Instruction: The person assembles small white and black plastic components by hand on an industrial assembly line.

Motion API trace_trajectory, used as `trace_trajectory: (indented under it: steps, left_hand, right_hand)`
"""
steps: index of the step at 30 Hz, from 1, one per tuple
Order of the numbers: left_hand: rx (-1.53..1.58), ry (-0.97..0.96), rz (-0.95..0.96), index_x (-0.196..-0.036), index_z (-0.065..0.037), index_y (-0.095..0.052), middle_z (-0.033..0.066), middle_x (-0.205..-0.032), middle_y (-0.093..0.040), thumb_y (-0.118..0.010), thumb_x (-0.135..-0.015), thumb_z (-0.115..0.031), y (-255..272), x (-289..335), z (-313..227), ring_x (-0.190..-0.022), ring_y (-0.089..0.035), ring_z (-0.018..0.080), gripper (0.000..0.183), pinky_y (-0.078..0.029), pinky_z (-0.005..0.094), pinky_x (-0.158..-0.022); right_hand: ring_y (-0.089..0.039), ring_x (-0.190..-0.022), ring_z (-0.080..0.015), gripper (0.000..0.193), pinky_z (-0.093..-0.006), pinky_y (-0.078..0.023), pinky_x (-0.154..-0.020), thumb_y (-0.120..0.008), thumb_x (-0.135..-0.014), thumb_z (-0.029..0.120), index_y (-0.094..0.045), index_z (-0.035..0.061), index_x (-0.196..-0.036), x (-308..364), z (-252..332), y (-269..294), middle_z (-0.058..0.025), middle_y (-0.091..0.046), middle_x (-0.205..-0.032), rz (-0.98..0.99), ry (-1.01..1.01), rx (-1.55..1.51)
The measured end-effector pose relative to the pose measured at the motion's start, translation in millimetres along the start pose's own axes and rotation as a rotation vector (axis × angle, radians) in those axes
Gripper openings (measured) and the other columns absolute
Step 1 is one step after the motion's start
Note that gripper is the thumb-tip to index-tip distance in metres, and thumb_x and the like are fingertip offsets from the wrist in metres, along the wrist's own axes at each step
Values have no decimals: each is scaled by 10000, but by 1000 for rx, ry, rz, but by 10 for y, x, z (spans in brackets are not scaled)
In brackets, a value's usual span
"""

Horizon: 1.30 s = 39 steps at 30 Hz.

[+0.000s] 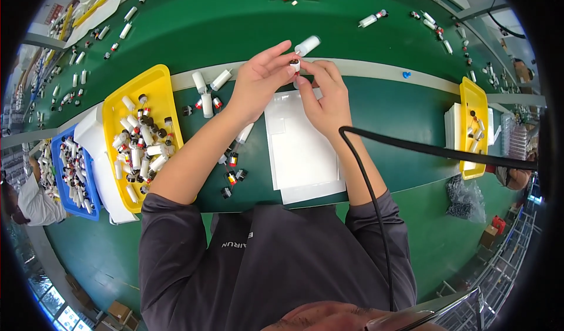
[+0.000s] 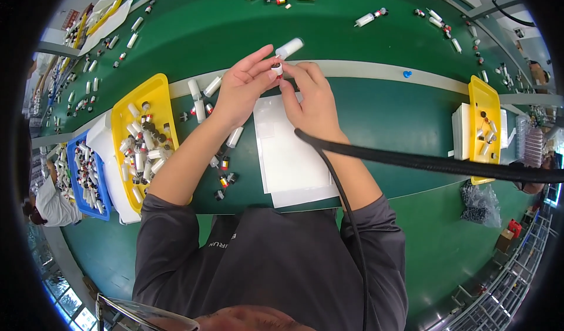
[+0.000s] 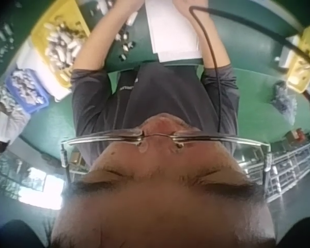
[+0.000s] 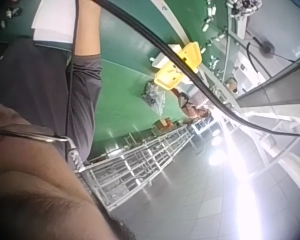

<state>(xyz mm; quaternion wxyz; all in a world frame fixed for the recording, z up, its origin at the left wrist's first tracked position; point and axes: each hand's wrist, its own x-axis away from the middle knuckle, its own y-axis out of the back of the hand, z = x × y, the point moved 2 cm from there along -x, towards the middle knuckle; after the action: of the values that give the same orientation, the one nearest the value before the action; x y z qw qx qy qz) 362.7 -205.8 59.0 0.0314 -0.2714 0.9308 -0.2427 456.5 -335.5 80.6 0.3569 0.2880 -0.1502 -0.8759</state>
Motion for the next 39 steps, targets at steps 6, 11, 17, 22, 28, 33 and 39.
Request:
trace_trajectory:
  steps: [6, 11, 17, 22, 28, 33, 39]
  left_hand:
    - [-46, -78, -98, -1437, 17, -470, 161, -1315, -627, -649, -944, -4, 284, -202, -476, -1116, -665, 215, 524, -527, 286, -903]
    - [-385, -83, -332, -1389, 52, -488, 151, -1181, -690, -669, -932, -12, 1379, -680, -822, -1007, -685, 187, 496, -541, 270, -873]
    - [-1126, 285, -369, -1302, -2, -571, 120, -1074, -711, -748, -822, -53, 1891, -970, -1204, -877, -703, 189, 515, -580, 297, -761]
    - [-2068, 235, -220, -1347, -121, -607, 170, -1251, -668, -705, -854, -358, 1170, -1496, -1246, -1162, -645, 323, 555, -544, 446, -963]
    - [-1834, -14, -289, -1251, -166, -677, 134, -1255, -678, -661, -906, -418, 1114, -2134, -422, -1180, -636, 326, 427, -527, 471, -975]
    - [-1230, -528, -309, -1143, -95, -681, 139, -1140, -714, -635, -957, -350, 1311, -2112, -558, -1119, -669, 302, 319, -549, 399, -922]
    - [-24, -258, -179, -1230, -90, -543, 147, -1220, -671, -490, -1060, -368, 363, -939, -716, -1093, -673, 310, 330, -566, 416, -918]
  right_hand:
    - [-666, -838, -369, 333, -411, -560, -777, -678, -848, 70, -672, 39, -1180, 306, 179, 184, -164, -641, -1020, 638, -20, 317]
    - [-679, -812, -345, 244, -409, -569, -715, -679, -853, 61, -692, 9, -1091, 525, 126, 162, -147, -629, -959, 614, -51, 332]
    - [-661, -784, -348, 91, -407, -559, -698, -676, -863, 57, -666, 3, -935, 494, 22, 196, -143, -624, -927, 502, -11, 208]
    - [-656, -800, -337, 125, -410, -558, -715, -683, -848, 50, -676, -1, -962, 561, -22, 209, -144, -619, -924, 494, 39, 260]
    - [-644, -905, -353, 162, -430, -540, -802, -669, -849, 49, -643, 15, -1006, 515, -56, 141, -149, -621, -968, 531, 44, 263]
    - [-620, -857, -357, 122, -443, -516, -759, -657, -864, 56, -566, 30, -942, 492, -41, 101, -155, -592, -921, 525, 61, 352]
    - [-628, -809, -390, 102, -444, -504, -719, -602, -914, 71, -536, 0, -946, 493, 3, 287, -192, -621, -897, 594, -66, 236]
